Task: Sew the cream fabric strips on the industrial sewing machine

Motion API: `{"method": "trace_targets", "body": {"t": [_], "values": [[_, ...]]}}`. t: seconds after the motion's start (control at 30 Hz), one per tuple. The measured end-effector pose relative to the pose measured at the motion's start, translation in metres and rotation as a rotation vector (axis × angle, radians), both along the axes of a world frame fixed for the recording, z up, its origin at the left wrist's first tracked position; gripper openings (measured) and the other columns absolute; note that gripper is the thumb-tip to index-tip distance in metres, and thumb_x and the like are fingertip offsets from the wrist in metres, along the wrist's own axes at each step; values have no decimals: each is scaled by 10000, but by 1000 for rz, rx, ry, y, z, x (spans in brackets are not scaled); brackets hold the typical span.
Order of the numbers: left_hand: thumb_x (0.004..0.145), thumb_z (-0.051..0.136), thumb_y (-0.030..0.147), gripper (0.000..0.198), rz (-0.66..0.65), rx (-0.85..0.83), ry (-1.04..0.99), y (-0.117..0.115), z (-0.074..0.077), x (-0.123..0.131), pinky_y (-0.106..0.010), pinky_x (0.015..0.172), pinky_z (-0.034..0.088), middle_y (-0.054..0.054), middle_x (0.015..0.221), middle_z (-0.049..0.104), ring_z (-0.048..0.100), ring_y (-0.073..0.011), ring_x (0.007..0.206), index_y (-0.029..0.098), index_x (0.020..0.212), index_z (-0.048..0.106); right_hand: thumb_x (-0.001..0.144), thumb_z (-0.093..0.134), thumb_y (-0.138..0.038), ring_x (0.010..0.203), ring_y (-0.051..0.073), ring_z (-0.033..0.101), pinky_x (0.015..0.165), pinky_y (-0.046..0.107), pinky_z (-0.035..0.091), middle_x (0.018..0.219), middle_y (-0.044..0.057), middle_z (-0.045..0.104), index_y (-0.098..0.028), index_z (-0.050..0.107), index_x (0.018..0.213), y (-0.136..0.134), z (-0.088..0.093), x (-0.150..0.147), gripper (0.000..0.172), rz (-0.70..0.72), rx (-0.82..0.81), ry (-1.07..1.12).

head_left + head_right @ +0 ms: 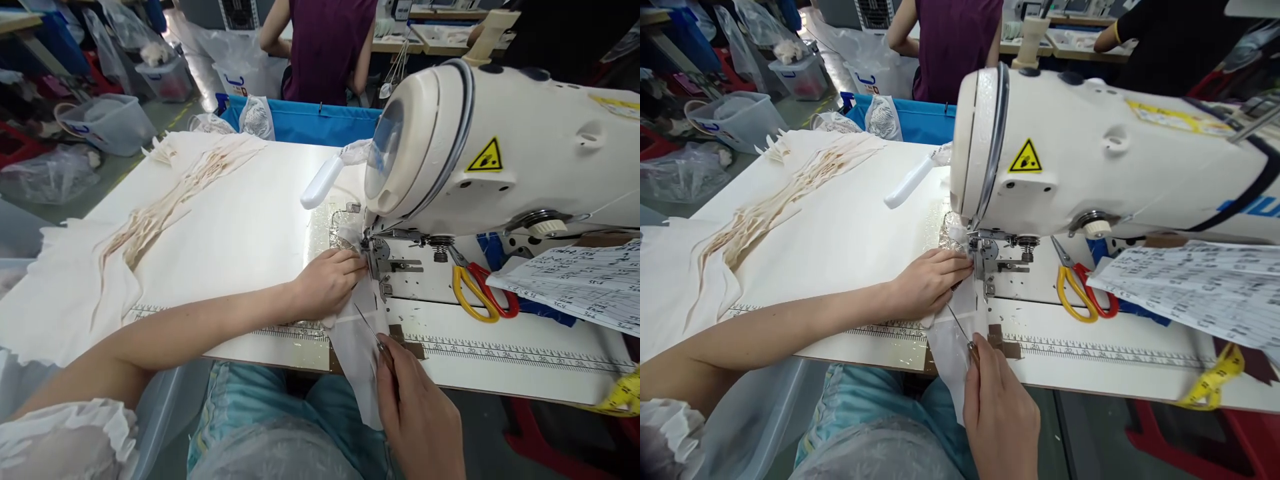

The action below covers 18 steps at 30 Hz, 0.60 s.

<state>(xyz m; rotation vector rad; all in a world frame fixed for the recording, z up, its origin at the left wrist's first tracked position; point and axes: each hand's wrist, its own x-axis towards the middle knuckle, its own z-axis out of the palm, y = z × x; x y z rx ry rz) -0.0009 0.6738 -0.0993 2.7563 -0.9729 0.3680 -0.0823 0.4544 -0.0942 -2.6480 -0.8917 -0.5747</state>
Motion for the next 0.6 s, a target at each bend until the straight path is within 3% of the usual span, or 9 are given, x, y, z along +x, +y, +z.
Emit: {"method": "trace_targets", "body": {"t": [0.27,0.6], "values": [[939,417,181,421,32,-2,56,2,-3,6,-422,1076,441,-134,1374,584,495,-264,1307,49,1302,584,1062,266,-265,677,160,739,432,187,521,878,109,759,-95,608,1078,7,9,13,382,-5,-18,28],[933,443,197,425,49,15,18,-3,-1,4,-446,1035,467,-195,1362,559,496,-307,1281,12,1293,572,1066,254,-262,764,173,749,483,192,534,930,109,760,-118,578,1145,8,8,17,364,-20,-73,31]]}}
